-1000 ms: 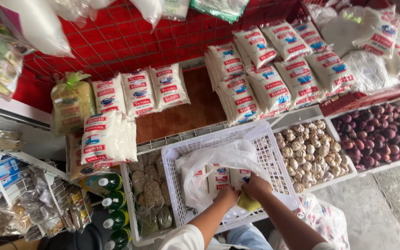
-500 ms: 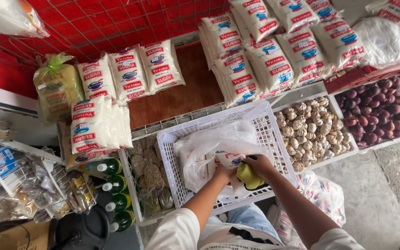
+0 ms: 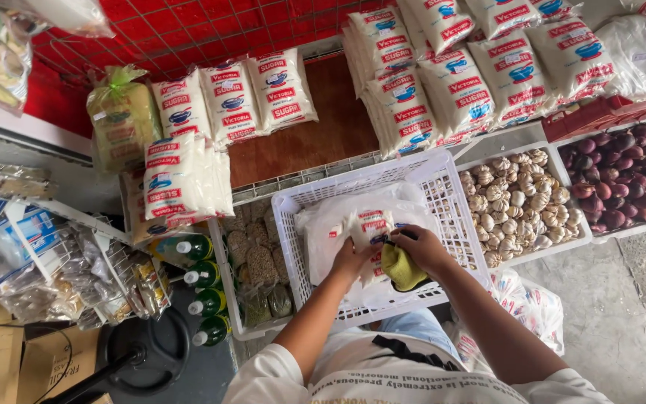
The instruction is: The person repeatedly picks up packets of sugar from a white plastic basket, wipes them with a yellow cloth, and places them onto a shelf. The task involves handling the packets one by one, wiping them thoroughly, and arranging them in rows on the shelf above.
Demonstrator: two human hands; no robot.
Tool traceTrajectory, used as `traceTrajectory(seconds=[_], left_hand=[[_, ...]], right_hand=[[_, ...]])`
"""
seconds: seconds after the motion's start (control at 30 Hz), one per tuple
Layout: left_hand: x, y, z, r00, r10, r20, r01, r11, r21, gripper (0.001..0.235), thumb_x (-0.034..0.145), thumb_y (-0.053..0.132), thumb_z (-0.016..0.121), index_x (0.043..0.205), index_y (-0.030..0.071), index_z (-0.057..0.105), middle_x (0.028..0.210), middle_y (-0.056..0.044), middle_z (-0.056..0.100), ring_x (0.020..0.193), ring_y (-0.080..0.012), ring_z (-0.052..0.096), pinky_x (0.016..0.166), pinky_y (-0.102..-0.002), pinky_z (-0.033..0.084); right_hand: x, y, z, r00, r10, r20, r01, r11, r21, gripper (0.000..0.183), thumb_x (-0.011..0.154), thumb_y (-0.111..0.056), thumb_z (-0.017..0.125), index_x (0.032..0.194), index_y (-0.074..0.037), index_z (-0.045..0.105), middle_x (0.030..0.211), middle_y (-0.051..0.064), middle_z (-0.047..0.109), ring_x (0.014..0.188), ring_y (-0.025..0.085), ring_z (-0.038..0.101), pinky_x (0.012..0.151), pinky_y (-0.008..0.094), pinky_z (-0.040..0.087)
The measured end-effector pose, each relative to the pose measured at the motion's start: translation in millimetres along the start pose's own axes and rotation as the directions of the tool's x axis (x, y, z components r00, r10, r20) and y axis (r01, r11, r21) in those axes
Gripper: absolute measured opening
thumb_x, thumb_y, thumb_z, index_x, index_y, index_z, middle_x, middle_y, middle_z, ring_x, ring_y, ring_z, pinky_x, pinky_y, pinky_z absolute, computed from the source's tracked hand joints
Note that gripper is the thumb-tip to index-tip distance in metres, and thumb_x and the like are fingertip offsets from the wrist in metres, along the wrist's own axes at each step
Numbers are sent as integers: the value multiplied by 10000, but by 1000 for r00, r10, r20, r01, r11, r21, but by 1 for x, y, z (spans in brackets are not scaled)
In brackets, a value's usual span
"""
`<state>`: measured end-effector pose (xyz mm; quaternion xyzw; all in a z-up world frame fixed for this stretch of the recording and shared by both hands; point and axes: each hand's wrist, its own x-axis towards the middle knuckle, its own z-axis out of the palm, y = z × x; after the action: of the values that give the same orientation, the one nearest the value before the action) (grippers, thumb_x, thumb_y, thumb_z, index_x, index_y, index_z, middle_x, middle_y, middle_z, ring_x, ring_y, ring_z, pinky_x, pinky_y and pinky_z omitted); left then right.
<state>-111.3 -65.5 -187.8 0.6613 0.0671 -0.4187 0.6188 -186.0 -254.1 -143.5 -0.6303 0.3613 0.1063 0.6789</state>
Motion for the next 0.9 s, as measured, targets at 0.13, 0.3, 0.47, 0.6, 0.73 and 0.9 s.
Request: traceTrajectory(seconds=[0.13, 0.3, 0.47, 0.6, 0.73, 0.9], left_hand=[[-18, 24, -26, 988, 95, 121, -85, 992, -90, 618, 827, 331, 855, 1310, 48, 593, 1157, -129, 740, 1015, -217, 721, 873, -356, 587], [-35, 38, -51, 902, -18, 432, 252, 833, -493, 560, 912, 364, 765, 1348, 89, 548, 1136, -157, 734, 965, -296, 762, 818, -476, 648], [-68, 58, -56, 920, 2, 392, 197, 862, -466, 563, 889, 345, 746, 1352, 139, 500, 1152, -132, 723, 1006, -288, 747, 823, -500, 645], [-73, 62, -69, 867, 149, 475, 108, 875, -471, 565, 934, 347, 737, 1392, 126, 492, 1199, -127, 667, 1060, -309, 697, 879, -554, 617], [-63, 77, -70, 794, 119, 596, 355, 705, -614, 619, 1010, 500, 612, 1462, 90, 505, 1310, -138, 670, 1157, -302, 691, 990, -520, 583], [-93, 141, -54, 866, 205, 457, 142, 775, -616, 767, 982, 680, 477, 1551, 166, 442, 1421, -102, 605, 1265, -280, 611, 1073, -490, 510]], right_hand=[[-36, -49, 3, 996, 33, 84, -38, 998, 53, 301, 925, -225, 692, 1120, 2, 729, 950, 125, 745, 796, 197, 708, 705, 341, 594], [-69, -108, 3, 961, 15, 277, -34, 997, 64, 274, 957, -205, 616, 1113, -16, 737, 1041, 106, 757, 903, 192, 717, 791, 330, 598], [-30, -105, -25, 968, -248, -40, 250, 938, 241, 259, 1039, -199, 605, 1131, 26, 695, 1056, 118, 719, 905, 204, 682, 831, 353, 572], [-47, -153, -9, 765, -570, -300, 641, 626, 444, 240, 1148, -182, 596, 1199, 48, 644, 1099, 109, 697, 975, 178, 664, 912, 325, 554], [-73, -174, 48, 763, -641, -83, 628, 706, 328, 305, 1103, -202, 559, 1300, 11, 654, 1175, 119, 703, 1070, 182, 677, 999, 329, 548], [-81, -174, 89, 511, -803, 305, 797, 310, -519, 612, 873, -249, 757, 1427, -58, 578, 1552, 171, 507, 1512, 416, 311, 1229, 524, 252]])
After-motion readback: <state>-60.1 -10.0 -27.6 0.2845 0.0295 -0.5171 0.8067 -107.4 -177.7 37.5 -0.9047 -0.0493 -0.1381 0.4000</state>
